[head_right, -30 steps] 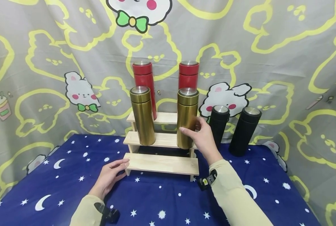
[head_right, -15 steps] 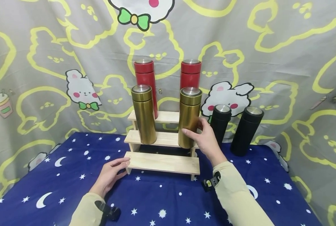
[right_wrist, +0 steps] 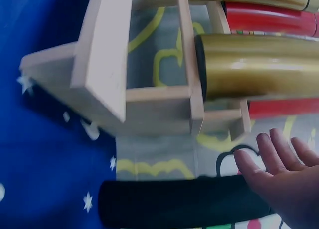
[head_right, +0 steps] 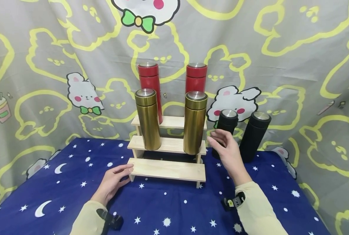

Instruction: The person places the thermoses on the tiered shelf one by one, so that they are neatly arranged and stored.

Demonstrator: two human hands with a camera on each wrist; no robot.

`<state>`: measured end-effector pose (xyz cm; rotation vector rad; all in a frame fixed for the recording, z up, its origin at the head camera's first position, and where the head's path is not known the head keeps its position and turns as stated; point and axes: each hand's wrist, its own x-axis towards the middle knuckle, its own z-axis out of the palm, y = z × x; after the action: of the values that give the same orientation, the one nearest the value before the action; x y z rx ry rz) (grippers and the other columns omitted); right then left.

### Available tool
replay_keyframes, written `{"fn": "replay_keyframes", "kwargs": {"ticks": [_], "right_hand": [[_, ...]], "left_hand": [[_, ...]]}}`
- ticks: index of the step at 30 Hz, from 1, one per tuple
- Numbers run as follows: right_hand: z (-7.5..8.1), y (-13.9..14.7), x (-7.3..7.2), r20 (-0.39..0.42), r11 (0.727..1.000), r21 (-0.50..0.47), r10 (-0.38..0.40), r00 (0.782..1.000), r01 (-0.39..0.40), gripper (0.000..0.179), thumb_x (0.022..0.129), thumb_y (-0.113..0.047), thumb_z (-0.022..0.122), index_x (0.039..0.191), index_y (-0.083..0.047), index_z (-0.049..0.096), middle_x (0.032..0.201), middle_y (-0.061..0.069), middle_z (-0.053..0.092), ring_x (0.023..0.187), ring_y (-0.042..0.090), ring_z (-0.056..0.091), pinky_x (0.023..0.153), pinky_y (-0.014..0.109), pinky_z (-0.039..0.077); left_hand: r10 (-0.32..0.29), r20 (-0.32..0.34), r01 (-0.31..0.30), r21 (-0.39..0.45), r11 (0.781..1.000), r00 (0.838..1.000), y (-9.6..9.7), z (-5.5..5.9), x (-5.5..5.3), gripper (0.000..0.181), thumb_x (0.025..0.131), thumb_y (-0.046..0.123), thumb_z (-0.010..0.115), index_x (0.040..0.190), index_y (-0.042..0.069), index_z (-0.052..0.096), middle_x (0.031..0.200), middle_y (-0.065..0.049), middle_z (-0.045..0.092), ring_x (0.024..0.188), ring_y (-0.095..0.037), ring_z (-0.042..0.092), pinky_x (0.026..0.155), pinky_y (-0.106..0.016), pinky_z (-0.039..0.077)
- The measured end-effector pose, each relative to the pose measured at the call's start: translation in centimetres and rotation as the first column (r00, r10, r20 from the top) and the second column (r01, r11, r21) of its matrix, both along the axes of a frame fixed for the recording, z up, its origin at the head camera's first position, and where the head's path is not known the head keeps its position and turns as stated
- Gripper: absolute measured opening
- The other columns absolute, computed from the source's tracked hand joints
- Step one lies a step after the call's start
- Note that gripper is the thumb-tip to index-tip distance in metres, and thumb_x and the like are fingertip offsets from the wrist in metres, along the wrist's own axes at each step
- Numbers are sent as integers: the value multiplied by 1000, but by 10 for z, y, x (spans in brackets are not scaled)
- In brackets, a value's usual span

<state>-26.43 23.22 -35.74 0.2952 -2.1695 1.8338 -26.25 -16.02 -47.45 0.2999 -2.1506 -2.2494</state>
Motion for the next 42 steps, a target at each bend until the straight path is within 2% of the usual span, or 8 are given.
{"fn": "replay_keyframes", "kwargs": {"ticks": [4, 8, 16, 22, 26, 33, 39, 42], "right_hand": [[-8, 13, 7, -25, 1000, -5, -9, 1000, 9, 41, 98, -18, 63, 132, -4, 47, 128, 14, 57, 110, 4, 57, 91, 12, 44], [-15, 24, 13, -62, 999, -43, -34, 997, 31, 42, 97, -12, 64, 133, -1, 46, 124, 8, 60, 108, 3, 59, 89, 11, 45], [-19, 34, 12, -130, 964, -248, -129, 983, 93, 42, 93, 1, 65, 131, -5, 47, 120, 6, 62, 108, 9, 61, 87, 13, 48], [-21, 36, 10, -69, 945, -205, -274, 959, 255, 50, 88, 5, 69, 133, -2, 48, 121, 1, 60, 114, 11, 56, 88, 12, 46], [-24, 39, 6, -24, 937, -100, -339, 940, 335, 56, 88, -1, 72, 138, -6, 47, 131, 3, 55, 126, 17, 48, 98, 16, 41], [-32, 46, 0, 59, 964, 36, -265, 962, 263, 77, 94, -19, 70, 154, -4, 23, 155, 20, 28, 142, 29, 26, 114, 30, 27], [-42, 51, -9, 73, 972, 96, -224, 972, 216, 89, 94, -26, 69, 156, -3, 9, 160, 20, 15, 145, 33, 14, 117, 49, 16], [-49, 53, -17, 73, 969, 128, -220, 973, 210, 91, 95, -29, 68, 156, -2, 7, 160, 20, 12, 146, 35, 12, 117, 52, 13]], "left_hand": [[2, -4, -2, -11, 1000, 1000, 0, 0, 0, 37, 83, 18, 81, 113, -1, 72, 122, -17, 62, 104, -25, 64, 88, -46, 53], [-4, -4, 3, -9, 1000, 1000, -1, 0, 0, 36, 83, 17, 81, 113, -1, 72, 121, -17, 63, 104, -25, 64, 88, -46, 54], [-2, -10, 1, -11, 1000, 1000, -1, 1, 0, 36, 83, 17, 81, 114, -1, 72, 121, -17, 63, 103, -25, 64, 88, -46, 54], [1, -7, 0, 10, 1000, 1000, -2, 1, 0, 36, 83, 15, 80, 114, -2, 71, 121, -17, 63, 102, -24, 65, 88, -46, 53], [1, -11, -1, 5, 1000, 1000, -2, 2, 0, 36, 83, 16, 80, 114, -2, 71, 121, -17, 63, 102, -24, 65, 89, -46, 53], [-4, -13, 4, 2, 1000, 1000, -1, 1, -1, 37, 83, 18, 81, 114, -1, 72, 122, -17, 63, 103, -24, 65, 88, -46, 53], [-1, -6, 1, -6, 1000, 1000, 0, -1, 0, 37, 83, 18, 81, 113, -1, 72, 121, -17, 63, 102, -25, 65, 87, -44, 54], [-1, -7, 1, -1, 1000, 1000, -1, -2, 1, 36, 83, 18, 81, 113, -1, 72, 122, -17, 63, 103, -26, 65, 88, -45, 54]]}}
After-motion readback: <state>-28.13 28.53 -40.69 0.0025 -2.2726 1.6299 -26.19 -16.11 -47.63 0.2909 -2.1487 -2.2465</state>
